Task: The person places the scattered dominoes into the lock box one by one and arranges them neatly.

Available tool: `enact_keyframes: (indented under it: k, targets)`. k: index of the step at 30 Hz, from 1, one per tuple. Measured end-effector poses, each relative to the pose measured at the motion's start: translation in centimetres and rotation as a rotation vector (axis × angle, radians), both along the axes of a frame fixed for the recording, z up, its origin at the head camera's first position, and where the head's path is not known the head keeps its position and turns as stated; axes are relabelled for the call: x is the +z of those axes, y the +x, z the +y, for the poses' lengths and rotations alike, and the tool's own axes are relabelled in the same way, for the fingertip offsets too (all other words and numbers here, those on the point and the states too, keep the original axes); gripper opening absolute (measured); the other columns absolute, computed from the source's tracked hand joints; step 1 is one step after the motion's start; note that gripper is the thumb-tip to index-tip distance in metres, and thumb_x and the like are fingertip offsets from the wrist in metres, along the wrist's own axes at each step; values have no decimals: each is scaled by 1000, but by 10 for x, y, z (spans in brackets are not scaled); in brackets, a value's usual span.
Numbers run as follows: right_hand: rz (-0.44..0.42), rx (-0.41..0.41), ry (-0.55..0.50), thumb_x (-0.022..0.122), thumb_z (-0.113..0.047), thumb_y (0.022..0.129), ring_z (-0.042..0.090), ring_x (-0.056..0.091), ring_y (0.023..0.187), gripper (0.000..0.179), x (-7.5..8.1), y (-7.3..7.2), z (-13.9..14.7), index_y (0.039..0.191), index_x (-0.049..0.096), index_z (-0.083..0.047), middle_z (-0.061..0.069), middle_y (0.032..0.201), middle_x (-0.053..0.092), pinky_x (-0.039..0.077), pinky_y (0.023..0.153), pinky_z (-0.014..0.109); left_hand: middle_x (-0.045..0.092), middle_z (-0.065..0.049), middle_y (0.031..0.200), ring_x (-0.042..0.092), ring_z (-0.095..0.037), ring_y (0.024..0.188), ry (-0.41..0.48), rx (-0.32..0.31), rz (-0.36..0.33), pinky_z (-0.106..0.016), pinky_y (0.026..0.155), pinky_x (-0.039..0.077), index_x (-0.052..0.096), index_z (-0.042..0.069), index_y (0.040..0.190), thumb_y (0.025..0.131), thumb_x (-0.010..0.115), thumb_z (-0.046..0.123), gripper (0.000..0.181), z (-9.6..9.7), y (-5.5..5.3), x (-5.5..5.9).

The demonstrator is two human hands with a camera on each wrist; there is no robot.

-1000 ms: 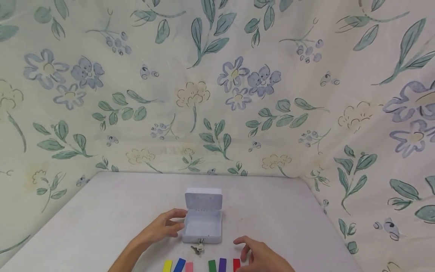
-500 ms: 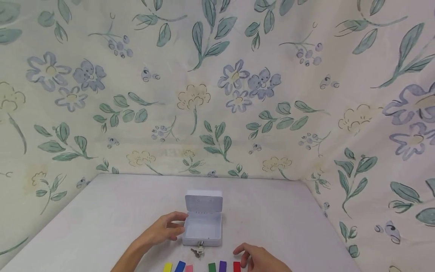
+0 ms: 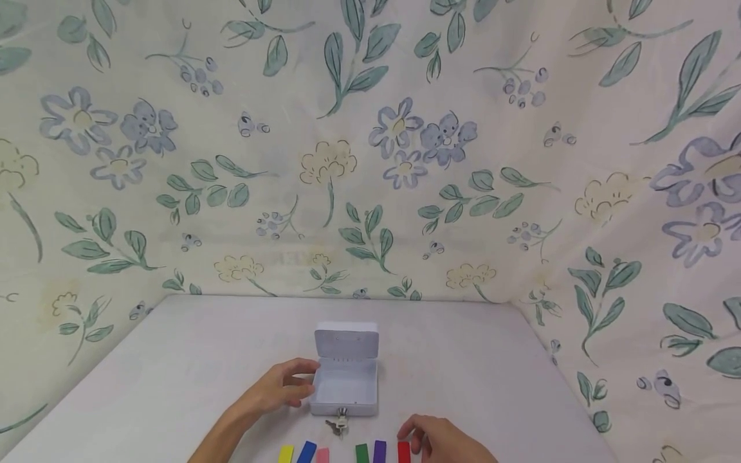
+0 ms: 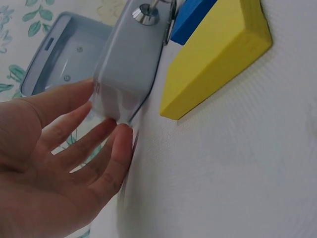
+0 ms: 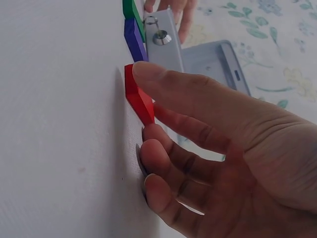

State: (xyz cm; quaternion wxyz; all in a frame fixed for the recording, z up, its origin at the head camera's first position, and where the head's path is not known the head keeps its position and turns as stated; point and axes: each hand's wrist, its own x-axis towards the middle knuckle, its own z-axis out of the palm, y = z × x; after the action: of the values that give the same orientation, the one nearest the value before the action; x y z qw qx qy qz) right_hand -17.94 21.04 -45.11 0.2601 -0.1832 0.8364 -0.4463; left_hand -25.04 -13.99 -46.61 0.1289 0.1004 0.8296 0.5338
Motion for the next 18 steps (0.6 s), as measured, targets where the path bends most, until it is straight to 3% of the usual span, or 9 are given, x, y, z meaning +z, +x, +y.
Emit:
enact_keyframes:
  k: [11, 18]
  targets:
    - [16, -1, 16, 81, -15, 78, 13, 50, 69, 34, -4, -3, -1, 108, 65, -9, 2, 83, 57, 40, 59, 19, 50, -27, 141, 57, -41, 121, 89, -25, 37, -38, 80, 59, 54, 1, 134, 86, 72, 12, 52, -1, 2, -5]
    - [21, 1, 8, 81, -15, 78, 13, 50, 69, 34, -7, -3, -1, 108, 65, -9, 2, 83, 57, 40, 59, 18, 50, -26, 142, 58, -40, 121, 68, -39, 26, -39, 83, 58, 53, 3, 136, 86, 73, 13, 54, -1, 3, -1]
